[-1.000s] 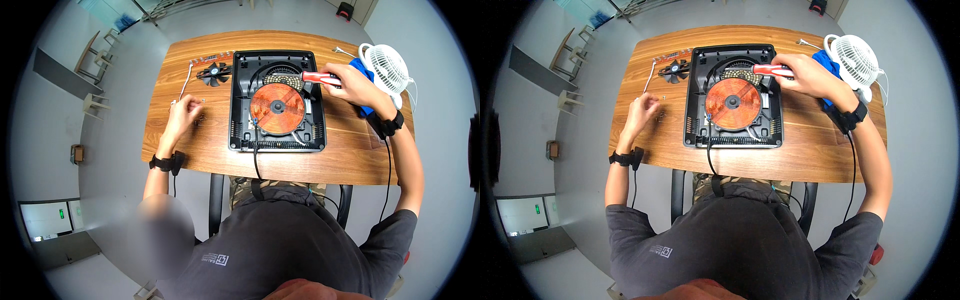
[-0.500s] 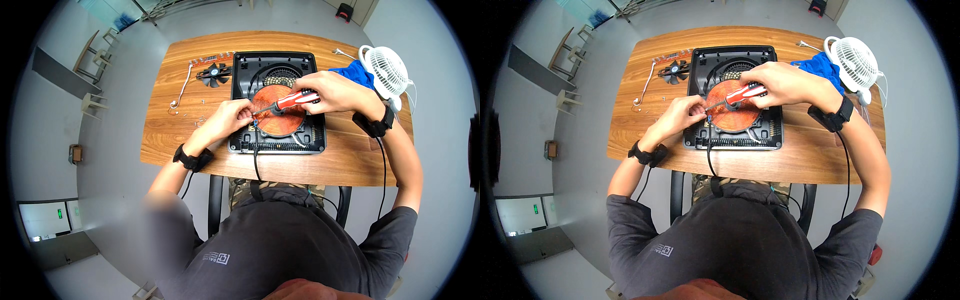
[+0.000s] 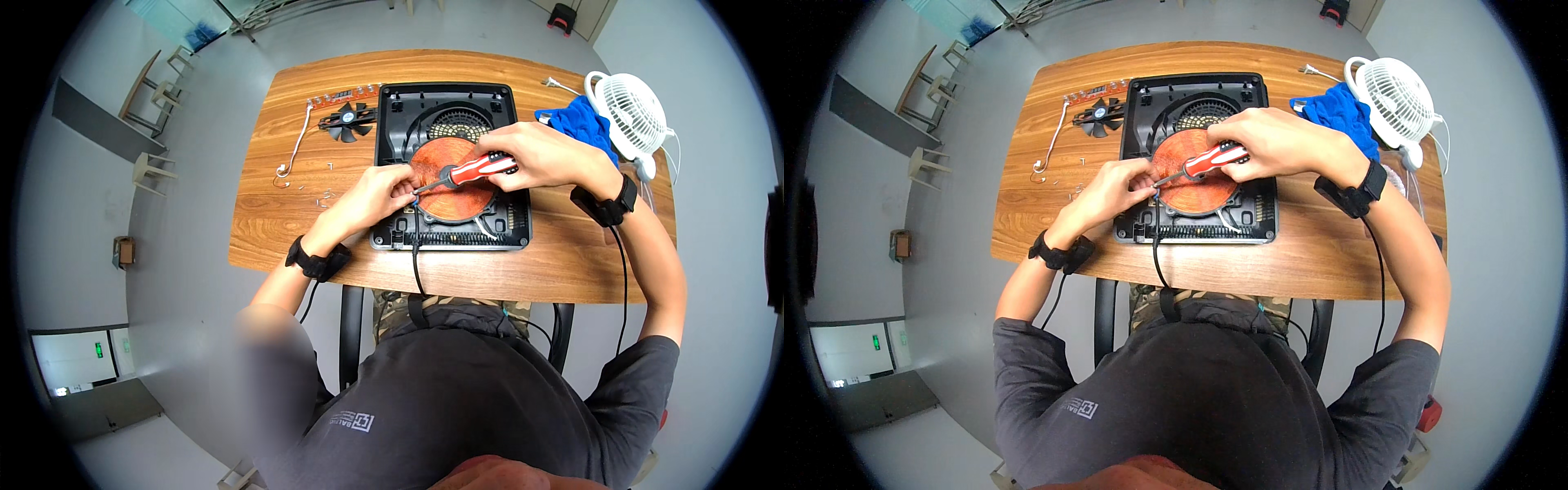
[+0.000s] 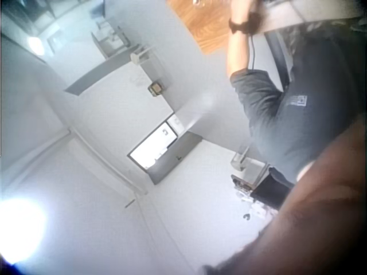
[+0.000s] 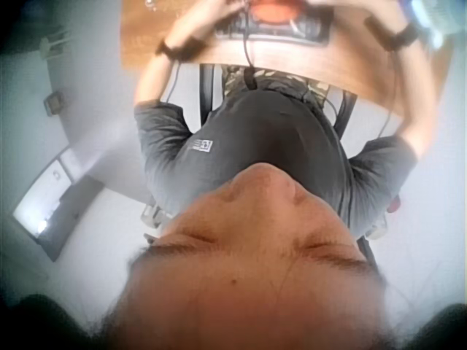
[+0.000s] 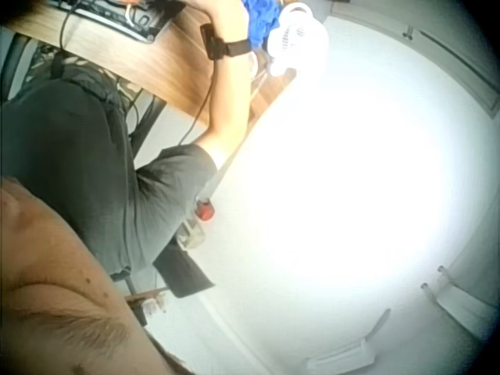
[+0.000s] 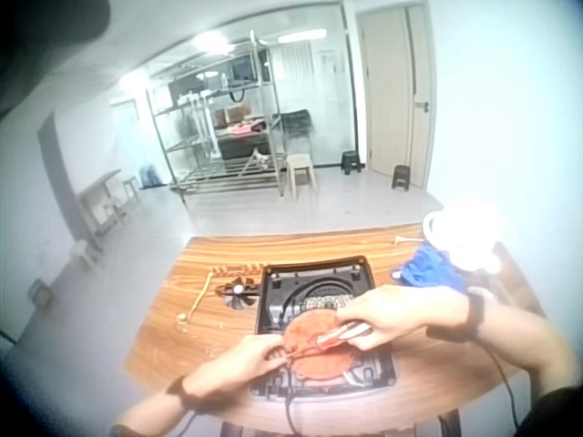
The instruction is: The person uses a screwdriver to remove screws from a disassembled electronic device on a wooden table. They then place a circular fan component onto the device and secure it with screws.
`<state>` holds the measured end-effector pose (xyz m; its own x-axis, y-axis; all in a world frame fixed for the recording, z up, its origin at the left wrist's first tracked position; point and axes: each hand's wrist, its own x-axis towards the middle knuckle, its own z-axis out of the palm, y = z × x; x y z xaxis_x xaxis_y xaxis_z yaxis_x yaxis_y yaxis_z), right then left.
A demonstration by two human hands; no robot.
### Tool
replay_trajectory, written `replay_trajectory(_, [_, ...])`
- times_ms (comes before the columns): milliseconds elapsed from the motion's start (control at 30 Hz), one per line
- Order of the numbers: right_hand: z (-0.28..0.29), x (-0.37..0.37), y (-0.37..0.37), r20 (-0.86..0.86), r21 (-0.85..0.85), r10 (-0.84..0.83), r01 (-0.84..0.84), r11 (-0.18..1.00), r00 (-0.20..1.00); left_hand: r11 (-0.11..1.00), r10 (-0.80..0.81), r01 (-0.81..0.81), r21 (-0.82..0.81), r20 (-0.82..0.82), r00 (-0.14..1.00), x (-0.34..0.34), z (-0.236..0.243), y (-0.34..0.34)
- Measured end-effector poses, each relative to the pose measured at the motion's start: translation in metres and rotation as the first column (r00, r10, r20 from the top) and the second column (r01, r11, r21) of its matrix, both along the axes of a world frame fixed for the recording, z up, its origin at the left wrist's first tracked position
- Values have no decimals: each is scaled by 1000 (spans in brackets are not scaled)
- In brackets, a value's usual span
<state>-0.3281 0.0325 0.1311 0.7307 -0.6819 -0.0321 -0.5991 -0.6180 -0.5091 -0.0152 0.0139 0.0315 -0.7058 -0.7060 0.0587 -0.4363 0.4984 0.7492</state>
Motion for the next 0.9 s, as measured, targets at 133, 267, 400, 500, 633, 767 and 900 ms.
replay_trajectory(133, [3, 0, 2, 8, 17, -11, 11, 1000, 1000, 998, -27, 27, -56, -4, 1000, -2, 4, 1])
replay_trajectory(267, [3, 0, 2, -23, 49, -47, 48, 998, 999, 989, -53, 52, -139, -1, 999, -3, 8, 3])
replay_trajectory(400, [9, 2, 4, 38, 56, -79, 77, 995, 996, 980, -65, 66, -186, 13, 998, -5, 12, 5])
replay_trajectory(500, [10, 3, 2, 160, -21, -51, 55, 998, 986, 981, -62, 68, -184, 37, 997, -9, 14, 6])
replay_trajectory(633, [17, 5, 1, 288, -51, -72, 90, 995, 955, 997, -53, 53, -58, 17, 998, -17, 17, 10])
replay_trajectory(767, [20, 11, 3, 327, -34, -121, 140, 990, 937, 995, -99, 98, -26, -42, 994, -23, 11, 12])
replay_trajectory(900, [20, 13, 6, 305, 22, -105, 103, 994, 947, 987, -148, 146, -60, -41, 988, -21, 0, 11])
